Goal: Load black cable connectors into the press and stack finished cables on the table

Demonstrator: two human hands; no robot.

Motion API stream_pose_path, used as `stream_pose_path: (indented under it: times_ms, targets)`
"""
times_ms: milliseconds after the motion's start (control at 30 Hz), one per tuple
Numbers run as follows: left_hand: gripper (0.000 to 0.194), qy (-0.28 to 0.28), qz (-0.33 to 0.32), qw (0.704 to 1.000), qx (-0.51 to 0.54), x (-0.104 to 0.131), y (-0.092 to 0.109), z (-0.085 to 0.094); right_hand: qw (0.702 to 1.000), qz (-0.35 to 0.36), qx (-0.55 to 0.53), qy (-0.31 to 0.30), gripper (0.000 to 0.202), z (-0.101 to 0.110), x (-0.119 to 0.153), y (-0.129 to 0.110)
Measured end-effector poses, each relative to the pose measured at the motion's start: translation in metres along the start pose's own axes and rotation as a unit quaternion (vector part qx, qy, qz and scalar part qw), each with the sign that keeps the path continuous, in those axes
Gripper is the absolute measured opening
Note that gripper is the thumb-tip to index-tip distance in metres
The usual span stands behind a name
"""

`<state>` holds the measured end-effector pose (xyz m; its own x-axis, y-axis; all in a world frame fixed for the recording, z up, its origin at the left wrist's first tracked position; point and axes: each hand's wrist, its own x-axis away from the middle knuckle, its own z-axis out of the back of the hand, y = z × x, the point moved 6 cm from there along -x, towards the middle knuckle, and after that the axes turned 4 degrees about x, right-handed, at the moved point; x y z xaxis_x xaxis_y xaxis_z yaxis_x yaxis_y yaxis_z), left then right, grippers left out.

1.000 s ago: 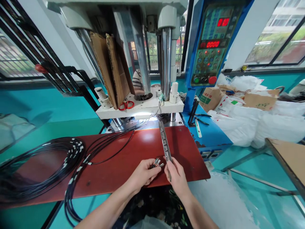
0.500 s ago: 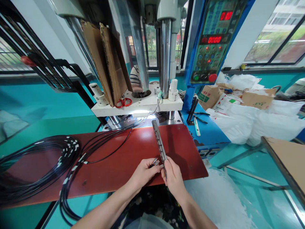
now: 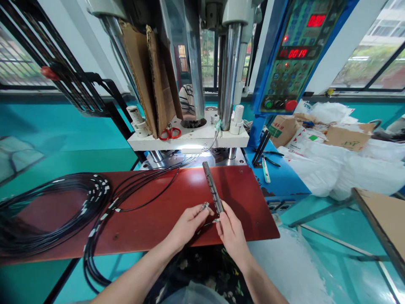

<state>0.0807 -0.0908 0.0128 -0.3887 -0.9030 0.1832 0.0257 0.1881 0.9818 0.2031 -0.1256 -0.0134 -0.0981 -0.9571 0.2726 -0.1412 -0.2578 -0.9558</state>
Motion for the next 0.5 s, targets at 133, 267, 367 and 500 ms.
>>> stream_pose_path:
  times_ms: [133, 267, 367, 500]
  targets:
    - [0.030, 0.035, 0.025, 0.998, 0.054, -0.001, -0.001, 0.008, 0.998, -0.040, -0.045, 0.020, 0.043, 0.002, 0.002, 0.001]
    - [0.026, 0.010, -0.025, 0.999, -0.029, -0.003, -0.001, -0.001, 0.999, -0.014, -0.031, 0.009, 0.045, 0.001, 0.003, -0.002]
    - [0.025, 0.003, -0.038, 0.999, -0.028, -0.005, -0.002, -0.005, 1.000, 0.014, 0.013, -0.006, 0.052, -0.001, 0.004, -0.006]
    - [0.022, 0.004, -0.036, 0.999, 0.019, -0.007, -0.003, -0.006, 0.997, 0.039, 0.067, -0.022, 0.054, -0.003, 0.003, -0.007]
